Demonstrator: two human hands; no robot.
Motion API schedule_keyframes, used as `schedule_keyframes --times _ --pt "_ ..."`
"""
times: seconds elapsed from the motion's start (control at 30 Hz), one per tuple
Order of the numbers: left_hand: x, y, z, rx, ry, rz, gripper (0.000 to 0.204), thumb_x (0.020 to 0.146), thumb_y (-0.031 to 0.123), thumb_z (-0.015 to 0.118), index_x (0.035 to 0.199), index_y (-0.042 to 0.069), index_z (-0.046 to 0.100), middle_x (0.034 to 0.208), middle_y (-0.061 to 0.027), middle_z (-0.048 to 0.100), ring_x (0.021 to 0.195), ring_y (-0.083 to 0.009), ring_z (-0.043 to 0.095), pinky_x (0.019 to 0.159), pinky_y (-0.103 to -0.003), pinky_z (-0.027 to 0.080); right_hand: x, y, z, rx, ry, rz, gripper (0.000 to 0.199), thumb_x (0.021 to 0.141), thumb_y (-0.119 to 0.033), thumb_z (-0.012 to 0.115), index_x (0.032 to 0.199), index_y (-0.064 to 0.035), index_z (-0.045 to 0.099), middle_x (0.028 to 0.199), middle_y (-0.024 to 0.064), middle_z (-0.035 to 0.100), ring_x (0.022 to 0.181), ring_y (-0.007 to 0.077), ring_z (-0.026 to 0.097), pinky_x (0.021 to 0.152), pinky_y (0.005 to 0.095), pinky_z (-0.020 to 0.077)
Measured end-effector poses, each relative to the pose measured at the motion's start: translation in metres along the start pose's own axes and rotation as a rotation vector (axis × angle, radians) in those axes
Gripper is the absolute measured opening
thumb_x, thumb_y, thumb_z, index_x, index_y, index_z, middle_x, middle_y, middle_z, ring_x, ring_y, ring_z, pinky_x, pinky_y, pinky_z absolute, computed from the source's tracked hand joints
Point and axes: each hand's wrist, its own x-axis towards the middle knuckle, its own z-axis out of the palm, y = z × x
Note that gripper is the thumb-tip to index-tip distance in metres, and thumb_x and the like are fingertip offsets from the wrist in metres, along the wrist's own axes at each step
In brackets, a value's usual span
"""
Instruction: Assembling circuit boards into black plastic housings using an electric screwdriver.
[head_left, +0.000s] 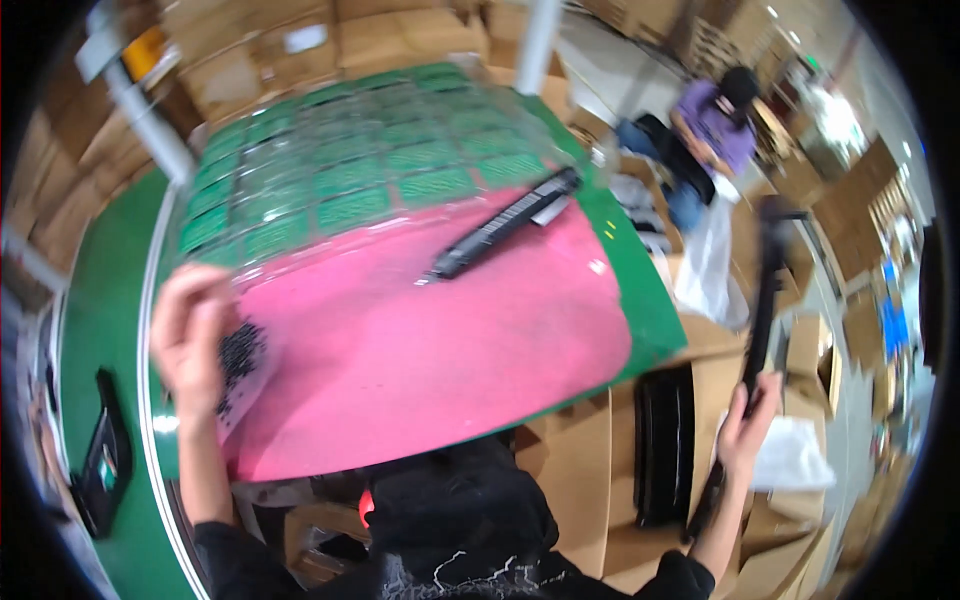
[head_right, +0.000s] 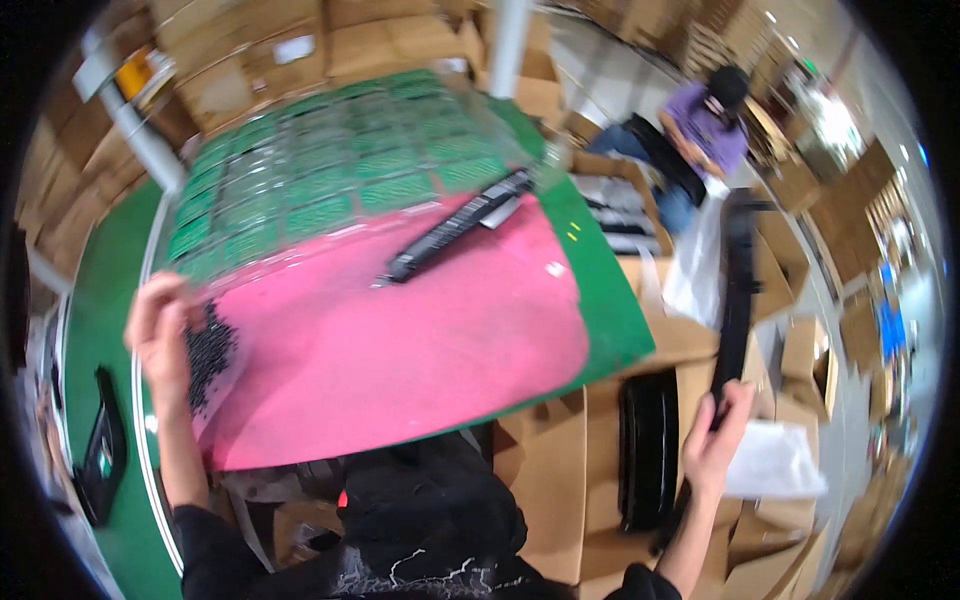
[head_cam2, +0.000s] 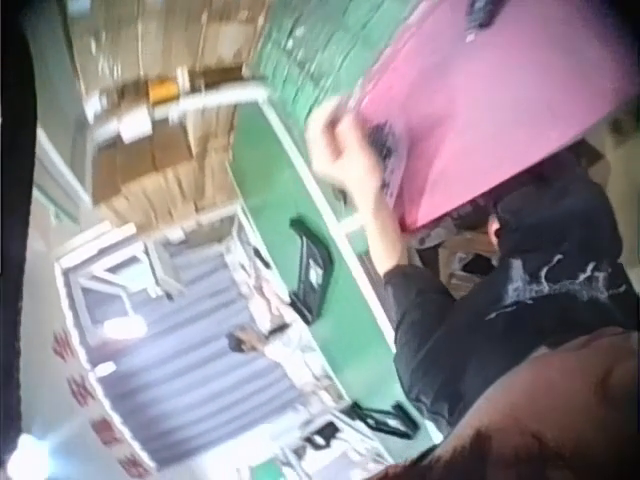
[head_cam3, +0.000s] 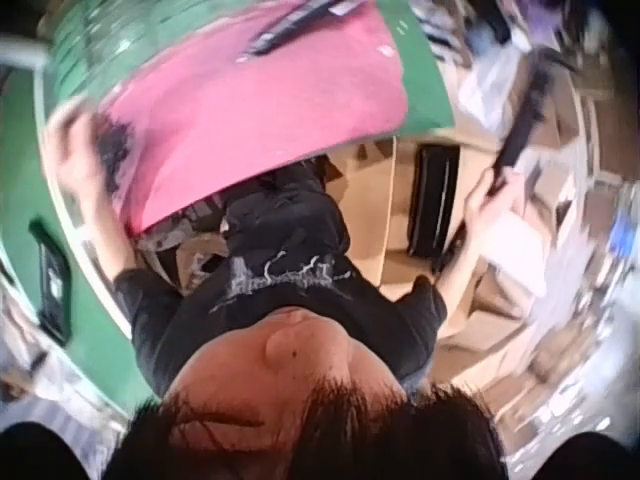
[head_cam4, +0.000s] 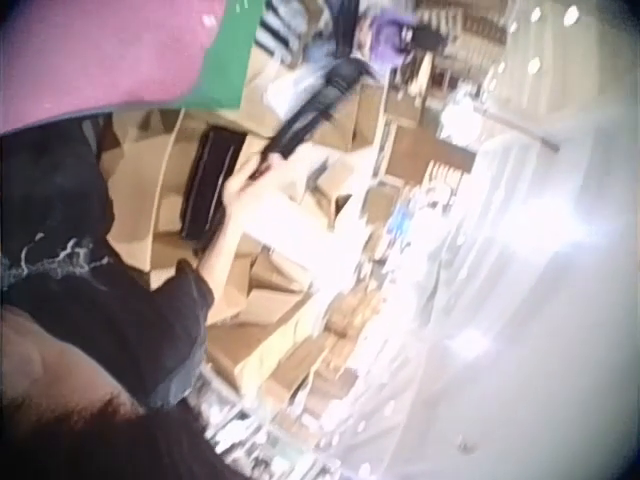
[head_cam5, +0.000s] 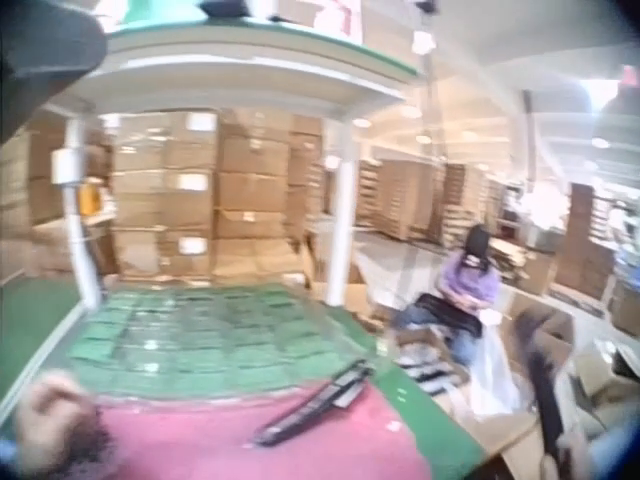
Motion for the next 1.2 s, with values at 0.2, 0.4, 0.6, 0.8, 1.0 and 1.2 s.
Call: schedule_keyframes --times 0.2,0.4,0.6,0.8,1.0,1.2 --pt "0.011 -0.012 0.033 -0.053 -0.407 -0.151 0.037 0.091 0.012 0.057 0.127 0.003 0.053 0.109 -0.0097 0.063 0.093 -0.0174 0.059 0.08 -0.031 0.048 0.042 -0.131 0.034 0.046 -0.878 -0.836 0.02 0.076 -0.008 0.06 0.096 -0.0091 0.057 0.085 0.0033 0.055 0.074 0.0189 0.058 0.06 0.0319 0.0479" --pt "-0.011 -0.019 0.022 0.16 -0.567 -0.097 0.039 0.088 0.023 0.062 0.122 0.006 0.056 0.112 -0.0155 0.06 0.108 -0.0302 0.059 0.093 -0.041 0.048 0.069 -0.221 0.085 0.194 -1.076 -1.196 0.019 0.078 -0.016 0.06 0.097 -0.0136 0.059 0.081 -0.0006 0.052 0.074 0.0155 0.058 0.061 0.0295 0.0484" --pt "-0.02 -0.039 0.01 0.475 -0.533 -0.003 0.022 0.08 0.018 0.067 0.098 0.006 0.064 0.093 -0.0109 0.063 0.094 -0.0312 0.063 0.078 -0.044 0.052 0.118 -0.336 0.185 0.747 -0.949 -1.02 0.022 0.081 -0.011 0.067 0.101 -0.0037 0.059 0.087 0.0125 0.059 0.08 0.0327 0.059 0.072 0.0409 0.0488" --pt "-0.017 -0.054 0.013 0.413 -0.537 0.167 0.013 0.079 0.016 0.065 0.084 0.004 0.061 0.086 -0.0088 0.059 0.085 -0.0276 0.064 0.074 -0.041 0.053 0.109 -0.474 0.29 0.628 -0.754 -1.0 0.031 0.089 -0.019 0.059 0.117 -0.0048 0.057 0.129 0.0187 0.048 0.116 0.0359 0.047 0.098 0.0461 0.0406" --pt "-0.018 -0.055 0.01 0.527 -0.517 0.238 0.013 0.076 0.017 0.061 0.082 0.006 0.063 0.085 -0.0046 0.059 0.086 -0.0221 0.064 0.07 -0.036 0.051 0.075 -0.531 0.34 0.395 -0.784 -1.014 0.045 0.094 -0.03 0.05 0.13 -0.0026 0.053 0.148 0.0166 0.035 0.134 0.0359 0.033 0.11 0.0544 0.0247" --pt "-0.018 -0.056 0.012 0.524 -0.43 0.235 0.019 0.081 0.024 0.062 0.078 0.006 0.065 0.08 -0.0067 0.062 0.082 -0.0244 0.065 0.069 -0.038 0.051 0.088 -0.517 0.307 0.53 -0.617 -1.017 0.052 0.093 -0.025 0.051 0.137 0.0015 0.042 0.147 0.0155 0.037 0.133 0.0357 0.033 0.11 0.0518 0.0214"
